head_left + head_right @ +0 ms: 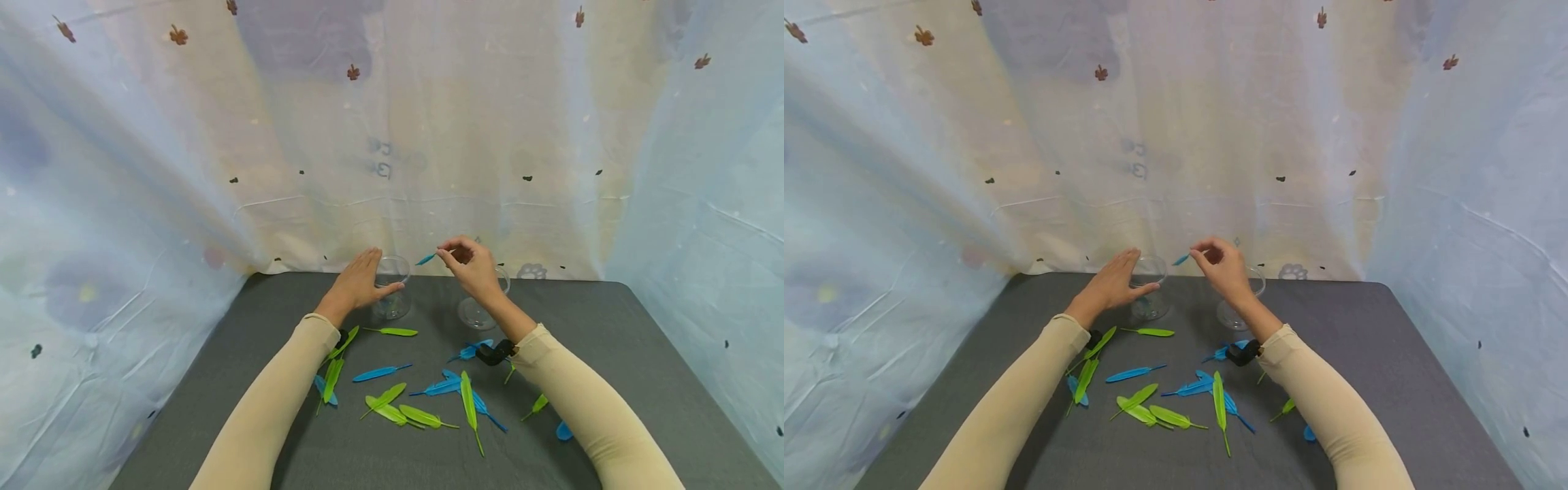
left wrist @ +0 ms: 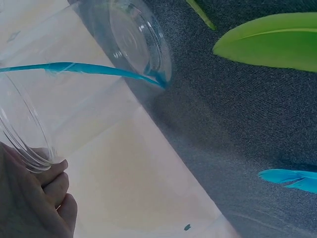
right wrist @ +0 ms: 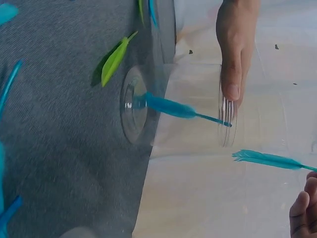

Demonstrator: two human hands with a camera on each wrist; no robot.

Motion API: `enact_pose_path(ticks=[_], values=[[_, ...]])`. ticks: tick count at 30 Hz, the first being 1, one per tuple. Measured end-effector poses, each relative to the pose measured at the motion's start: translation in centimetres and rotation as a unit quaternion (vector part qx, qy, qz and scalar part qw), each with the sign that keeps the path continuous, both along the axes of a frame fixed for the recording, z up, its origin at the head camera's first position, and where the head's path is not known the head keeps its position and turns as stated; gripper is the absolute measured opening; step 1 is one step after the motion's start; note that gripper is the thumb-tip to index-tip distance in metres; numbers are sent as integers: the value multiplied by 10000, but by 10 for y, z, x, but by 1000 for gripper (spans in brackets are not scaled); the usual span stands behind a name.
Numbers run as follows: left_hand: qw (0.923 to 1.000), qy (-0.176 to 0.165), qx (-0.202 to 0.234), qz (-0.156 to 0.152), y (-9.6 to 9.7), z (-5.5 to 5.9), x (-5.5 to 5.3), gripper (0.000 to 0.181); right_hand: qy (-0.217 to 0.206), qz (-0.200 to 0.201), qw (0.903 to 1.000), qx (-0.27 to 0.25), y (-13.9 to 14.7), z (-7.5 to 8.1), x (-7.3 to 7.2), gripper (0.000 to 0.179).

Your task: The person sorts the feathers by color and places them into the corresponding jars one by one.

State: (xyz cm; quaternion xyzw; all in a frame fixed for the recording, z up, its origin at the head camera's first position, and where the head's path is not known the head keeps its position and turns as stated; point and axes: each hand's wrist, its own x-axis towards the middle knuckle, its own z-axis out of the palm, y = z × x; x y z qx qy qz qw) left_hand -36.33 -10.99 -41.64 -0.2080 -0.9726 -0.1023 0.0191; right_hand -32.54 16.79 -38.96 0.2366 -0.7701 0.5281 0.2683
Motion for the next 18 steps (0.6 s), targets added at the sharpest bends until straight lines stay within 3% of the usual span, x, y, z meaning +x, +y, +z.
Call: enact_pose_path(ticks=[4,9,15,18], values=[[10000,8,2,-21,0,1,0,112,-147,85,9993,-342,-7,4,0,16],[10000,7,5,-30,0,2,1,111,-204,342,9961,-791,-16,18,12,14],[10000,50,-49,-13,1,3,3,110,-362,547,9953,-709,-24,18,12,15],[10000,23,-34,-7,1,5,4,110,-600,538,9950,-595,-27,10,5,17]])
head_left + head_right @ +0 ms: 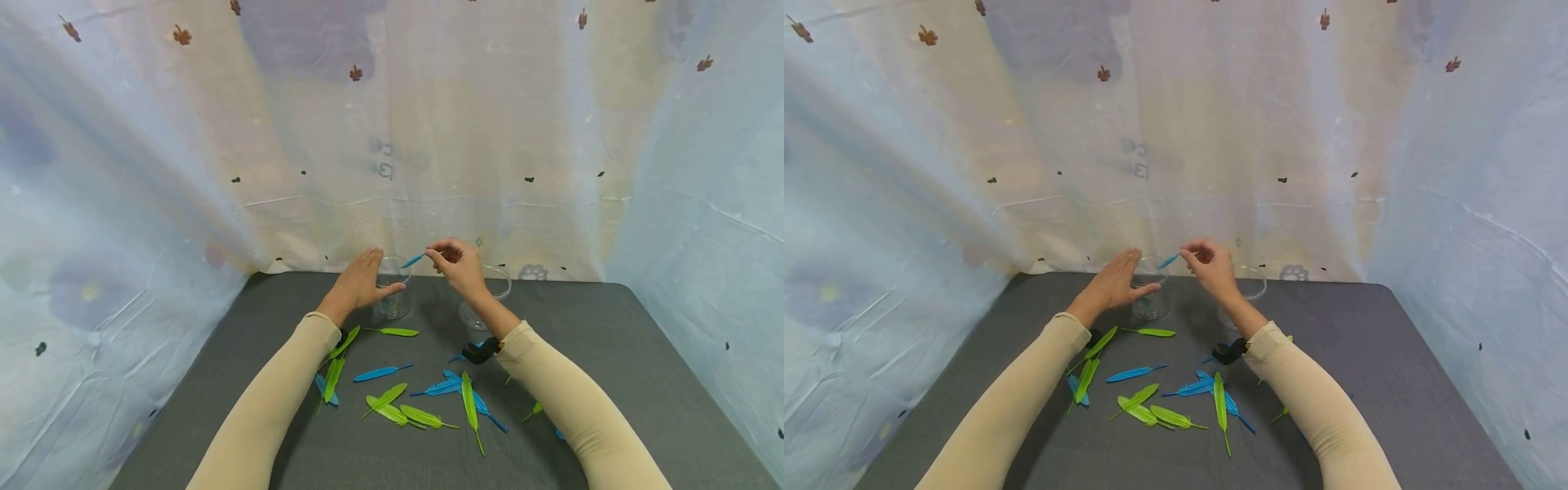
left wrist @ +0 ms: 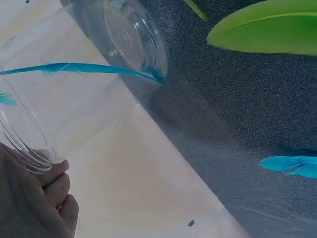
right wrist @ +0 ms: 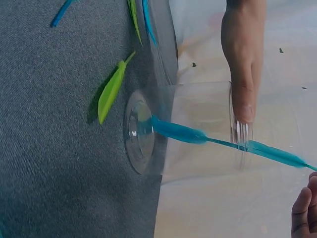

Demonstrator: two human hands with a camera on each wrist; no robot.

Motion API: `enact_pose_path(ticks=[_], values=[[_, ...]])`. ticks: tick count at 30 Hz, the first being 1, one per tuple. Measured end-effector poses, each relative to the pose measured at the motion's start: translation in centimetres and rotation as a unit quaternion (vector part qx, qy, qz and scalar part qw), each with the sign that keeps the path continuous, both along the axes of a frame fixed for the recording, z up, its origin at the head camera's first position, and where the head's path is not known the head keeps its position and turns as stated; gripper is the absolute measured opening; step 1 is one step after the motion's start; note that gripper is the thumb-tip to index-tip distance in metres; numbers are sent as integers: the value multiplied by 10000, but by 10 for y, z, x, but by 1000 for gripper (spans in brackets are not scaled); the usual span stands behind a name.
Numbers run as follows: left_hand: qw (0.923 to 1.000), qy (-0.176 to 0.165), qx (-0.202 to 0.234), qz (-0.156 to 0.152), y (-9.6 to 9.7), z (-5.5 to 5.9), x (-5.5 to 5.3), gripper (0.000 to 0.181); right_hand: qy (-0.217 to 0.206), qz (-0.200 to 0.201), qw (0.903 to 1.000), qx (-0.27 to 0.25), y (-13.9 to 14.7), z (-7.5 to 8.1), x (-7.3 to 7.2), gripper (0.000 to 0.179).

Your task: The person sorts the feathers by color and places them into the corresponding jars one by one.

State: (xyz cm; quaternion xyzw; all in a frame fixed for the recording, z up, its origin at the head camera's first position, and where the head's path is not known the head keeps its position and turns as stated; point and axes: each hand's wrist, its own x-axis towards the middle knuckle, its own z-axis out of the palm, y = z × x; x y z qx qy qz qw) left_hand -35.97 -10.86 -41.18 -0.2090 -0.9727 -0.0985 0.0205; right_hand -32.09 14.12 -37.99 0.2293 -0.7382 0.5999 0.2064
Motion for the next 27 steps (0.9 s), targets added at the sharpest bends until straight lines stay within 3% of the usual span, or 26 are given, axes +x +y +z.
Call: enact_pose_path(ticks=[5,9,18,27], values=[[10000,-88,-12,6,0,1,1,110,-300,-90,9993,197,-3,-18,-18,20],[10000,-61,1,-4,0,0,1,110,-414,-107,9988,259,-8,-24,-25,21],[9999,35,142,-77,-2,-3,-1,109,-896,29,9954,352,-18,-29,-27,22],[10000,10,76,-56,-1,-2,-1,110,-1031,-186,9928,589,-23,-39,-32,22]])
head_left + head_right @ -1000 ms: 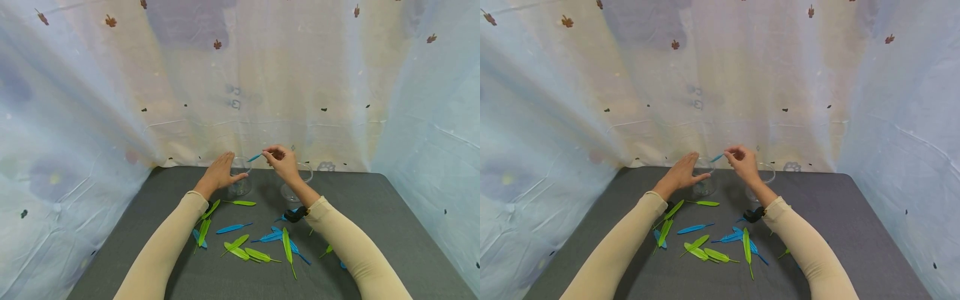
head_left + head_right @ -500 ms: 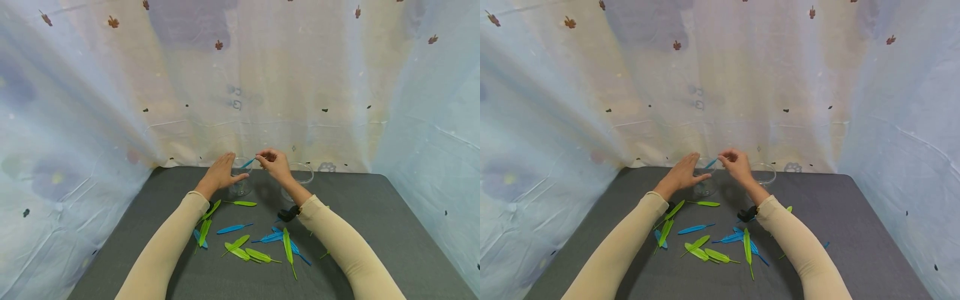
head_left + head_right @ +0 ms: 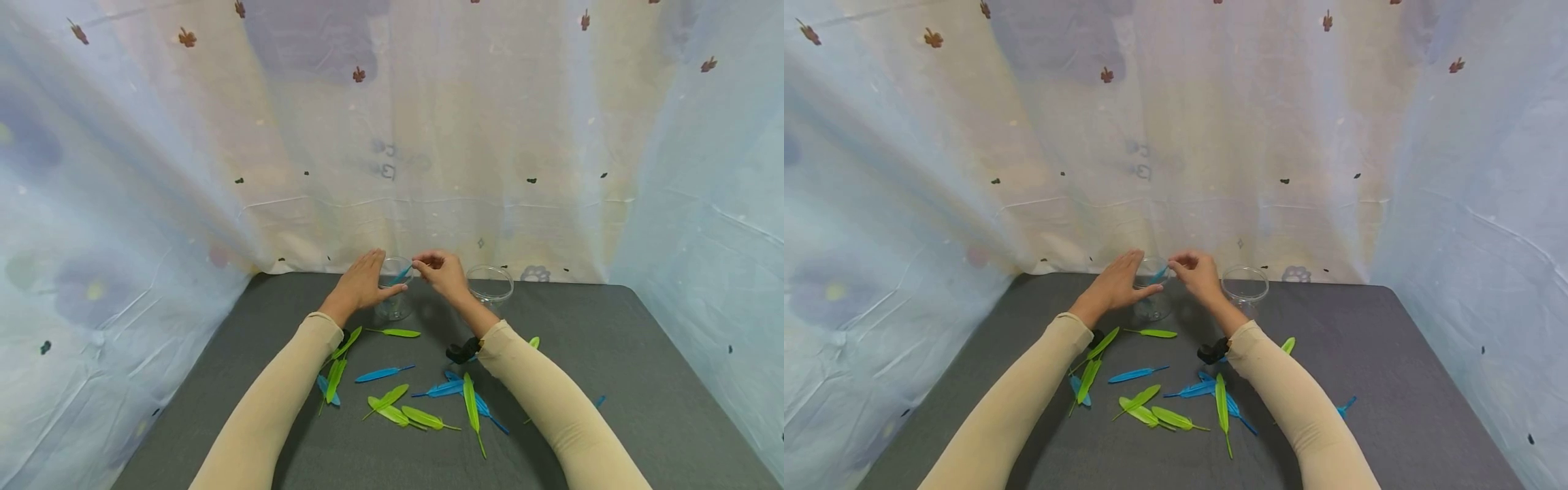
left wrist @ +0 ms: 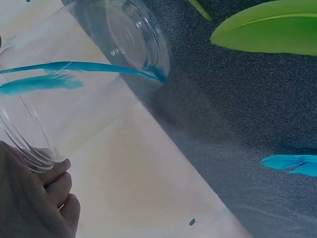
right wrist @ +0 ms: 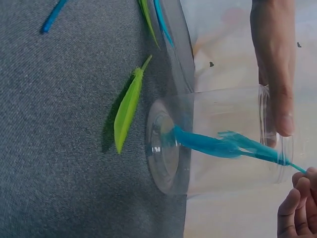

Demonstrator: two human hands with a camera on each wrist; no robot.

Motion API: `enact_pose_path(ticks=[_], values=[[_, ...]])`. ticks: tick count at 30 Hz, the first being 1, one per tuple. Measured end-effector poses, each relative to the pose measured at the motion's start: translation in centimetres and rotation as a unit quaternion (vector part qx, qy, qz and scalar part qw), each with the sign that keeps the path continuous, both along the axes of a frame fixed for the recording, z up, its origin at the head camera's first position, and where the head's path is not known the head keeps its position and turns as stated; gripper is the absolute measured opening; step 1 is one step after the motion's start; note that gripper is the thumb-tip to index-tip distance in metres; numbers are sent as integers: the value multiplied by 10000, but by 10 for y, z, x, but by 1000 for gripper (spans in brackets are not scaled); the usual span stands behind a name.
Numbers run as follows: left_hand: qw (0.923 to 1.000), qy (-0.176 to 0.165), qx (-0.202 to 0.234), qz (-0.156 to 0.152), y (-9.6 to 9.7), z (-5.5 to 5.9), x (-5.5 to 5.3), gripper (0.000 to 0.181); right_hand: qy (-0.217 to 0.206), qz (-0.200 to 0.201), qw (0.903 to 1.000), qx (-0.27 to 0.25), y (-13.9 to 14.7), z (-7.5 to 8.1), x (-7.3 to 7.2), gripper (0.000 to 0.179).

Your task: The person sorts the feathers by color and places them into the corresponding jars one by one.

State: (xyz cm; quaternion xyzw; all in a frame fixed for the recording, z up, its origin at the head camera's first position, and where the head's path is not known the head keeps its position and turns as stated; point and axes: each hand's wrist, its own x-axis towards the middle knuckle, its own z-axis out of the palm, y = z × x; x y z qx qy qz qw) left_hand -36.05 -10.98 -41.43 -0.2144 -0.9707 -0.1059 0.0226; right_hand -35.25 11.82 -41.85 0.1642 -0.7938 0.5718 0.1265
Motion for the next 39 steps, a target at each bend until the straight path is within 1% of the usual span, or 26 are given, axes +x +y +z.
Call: enact_pose_path(ticks=[3,13,17,23,29,34,39], values=[[10000,4,-16,-13,1,1,0,109,-15,-54,10000,59,0,-2,-2,23],[10000,-17,-83,-3,4,0,-1,110,-277,-166,9994,146,2,-5,-2,24],[10000,-43,-46,42,3,0,-1,110,-235,-133,9995,162,3,-4,0,24],[10000,-16,-28,89,3,0,1,109,-67,-4,9999,145,5,5,7,24],[9999,-104,-5,79,2,0,3,110,88,44,9998,183,12,15,16,21],[10000,-19,10,73,2,1,1,111,177,86,9997,176,21,21,20,21],[10000,-26,-8,78,2,0,0,111,294,5,9985,466,31,27,27,23]])
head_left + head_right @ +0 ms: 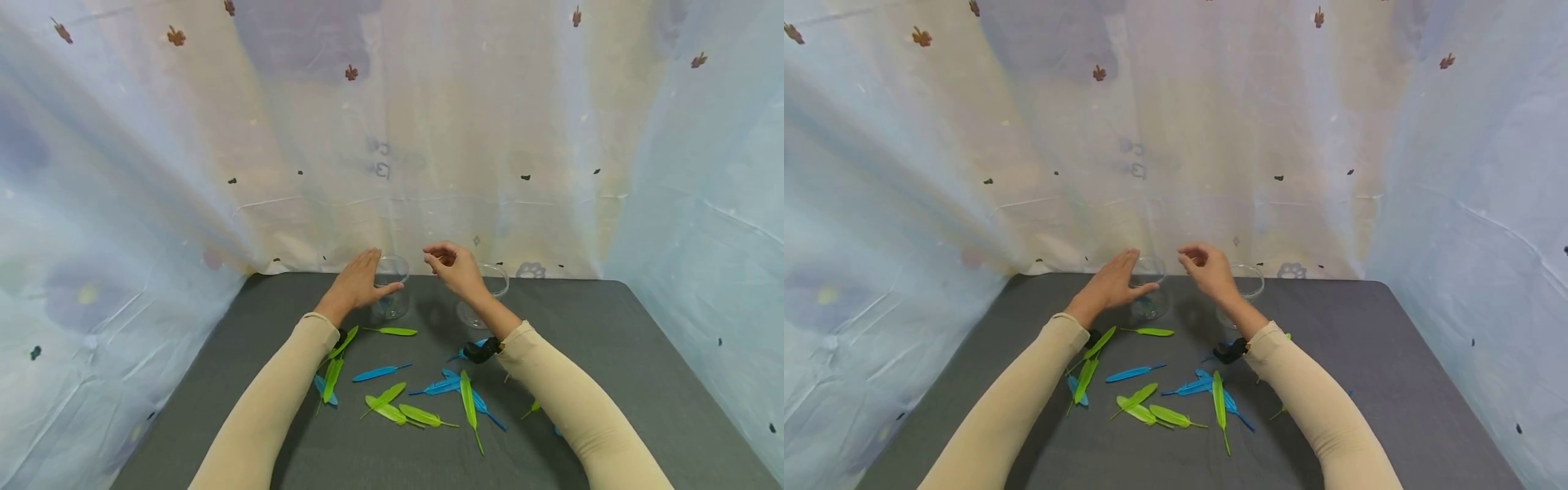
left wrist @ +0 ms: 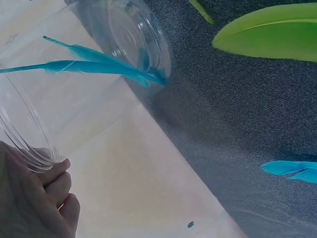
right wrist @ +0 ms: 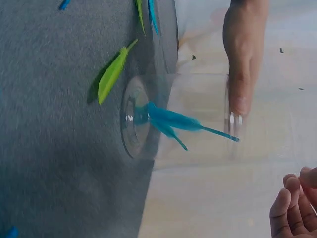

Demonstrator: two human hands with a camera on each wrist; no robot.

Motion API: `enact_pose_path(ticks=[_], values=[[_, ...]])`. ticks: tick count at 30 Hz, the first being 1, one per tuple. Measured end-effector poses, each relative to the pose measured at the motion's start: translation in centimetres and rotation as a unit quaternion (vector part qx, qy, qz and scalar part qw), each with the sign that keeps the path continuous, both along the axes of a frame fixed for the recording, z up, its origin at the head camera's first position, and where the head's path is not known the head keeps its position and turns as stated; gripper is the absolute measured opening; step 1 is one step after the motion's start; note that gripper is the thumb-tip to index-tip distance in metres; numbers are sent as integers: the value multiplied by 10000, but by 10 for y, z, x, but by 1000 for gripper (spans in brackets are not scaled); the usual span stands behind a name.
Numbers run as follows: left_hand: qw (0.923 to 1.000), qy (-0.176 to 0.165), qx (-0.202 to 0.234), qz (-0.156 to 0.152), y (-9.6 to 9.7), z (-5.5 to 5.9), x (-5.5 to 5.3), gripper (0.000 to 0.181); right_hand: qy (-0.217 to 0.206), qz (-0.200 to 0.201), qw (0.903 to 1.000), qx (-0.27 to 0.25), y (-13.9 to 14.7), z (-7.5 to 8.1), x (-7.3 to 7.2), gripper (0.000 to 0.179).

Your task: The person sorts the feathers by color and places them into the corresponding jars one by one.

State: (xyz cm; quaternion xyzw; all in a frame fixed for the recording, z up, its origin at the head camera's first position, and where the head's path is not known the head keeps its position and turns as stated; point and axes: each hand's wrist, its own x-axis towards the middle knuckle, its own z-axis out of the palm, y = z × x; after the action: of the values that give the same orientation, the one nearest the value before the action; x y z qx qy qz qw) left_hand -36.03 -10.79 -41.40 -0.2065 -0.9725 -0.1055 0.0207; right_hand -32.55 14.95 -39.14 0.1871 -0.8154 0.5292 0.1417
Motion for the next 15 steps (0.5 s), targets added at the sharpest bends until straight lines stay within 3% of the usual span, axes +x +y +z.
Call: enact_pose_path(ticks=[15], values=[[10000,16,20,-60,0,0,0,109,277,281,9957,842,36,-1,28,19]])
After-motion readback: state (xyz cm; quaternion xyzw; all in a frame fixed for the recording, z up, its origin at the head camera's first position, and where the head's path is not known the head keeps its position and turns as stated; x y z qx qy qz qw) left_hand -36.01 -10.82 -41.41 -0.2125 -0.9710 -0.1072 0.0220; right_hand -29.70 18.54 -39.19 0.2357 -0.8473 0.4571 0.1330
